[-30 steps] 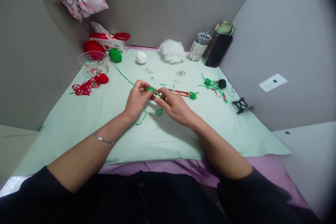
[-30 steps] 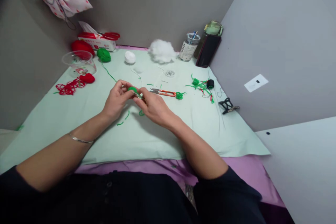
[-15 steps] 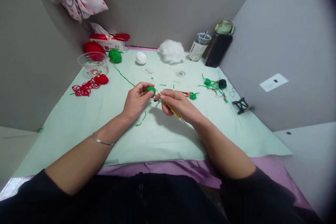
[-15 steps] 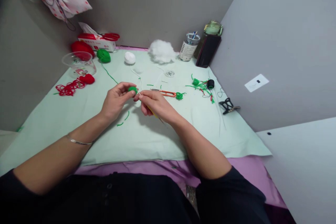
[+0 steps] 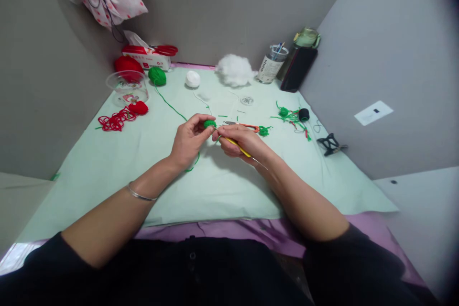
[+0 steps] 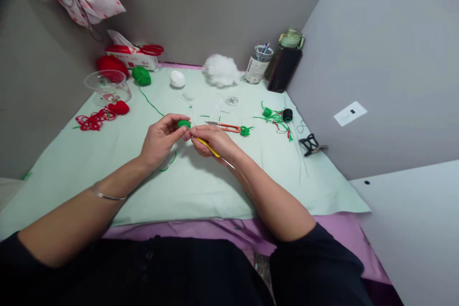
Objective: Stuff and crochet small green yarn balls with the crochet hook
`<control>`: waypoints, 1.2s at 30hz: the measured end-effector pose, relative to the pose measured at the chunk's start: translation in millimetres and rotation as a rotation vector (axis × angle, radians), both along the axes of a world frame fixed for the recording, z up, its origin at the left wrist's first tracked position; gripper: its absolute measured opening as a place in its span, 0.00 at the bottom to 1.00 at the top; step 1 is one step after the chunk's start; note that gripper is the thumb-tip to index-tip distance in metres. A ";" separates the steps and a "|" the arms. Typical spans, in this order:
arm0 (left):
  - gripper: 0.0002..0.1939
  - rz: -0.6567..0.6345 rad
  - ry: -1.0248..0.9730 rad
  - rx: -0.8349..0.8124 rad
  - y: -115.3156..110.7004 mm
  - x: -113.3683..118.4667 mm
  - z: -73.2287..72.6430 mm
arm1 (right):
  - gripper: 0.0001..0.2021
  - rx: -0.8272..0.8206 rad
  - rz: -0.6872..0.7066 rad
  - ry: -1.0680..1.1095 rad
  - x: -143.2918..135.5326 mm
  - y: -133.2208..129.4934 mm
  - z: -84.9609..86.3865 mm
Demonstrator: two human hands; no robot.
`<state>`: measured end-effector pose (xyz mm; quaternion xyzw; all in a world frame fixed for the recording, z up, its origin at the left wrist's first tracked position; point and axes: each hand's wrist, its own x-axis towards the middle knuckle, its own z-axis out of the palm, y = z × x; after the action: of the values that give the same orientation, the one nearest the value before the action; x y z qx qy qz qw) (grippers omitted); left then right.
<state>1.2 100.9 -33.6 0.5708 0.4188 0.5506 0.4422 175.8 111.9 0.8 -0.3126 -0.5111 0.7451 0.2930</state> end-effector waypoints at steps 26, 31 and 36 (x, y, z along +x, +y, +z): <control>0.06 -0.037 0.013 0.023 -1.0 2.2 6.3 | 0.12 0.674 -0.240 -0.475 -12.4 -23.8 -2.6; 0.08 -0.028 0.050 0.042 2.2 0.8 2.5 | 0.12 0.854 -0.239 -0.617 -12.6 -22.9 -5.9; 0.10 0.029 0.140 0.139 2.2 -1.0 -1.6 | 0.10 0.415 -0.016 -0.305 -0.8 -8.5 0.7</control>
<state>0.2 103.1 -35.2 0.6311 0.4179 0.5434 0.3632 175.0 103.4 1.6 -0.3584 -0.6887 0.5664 0.2763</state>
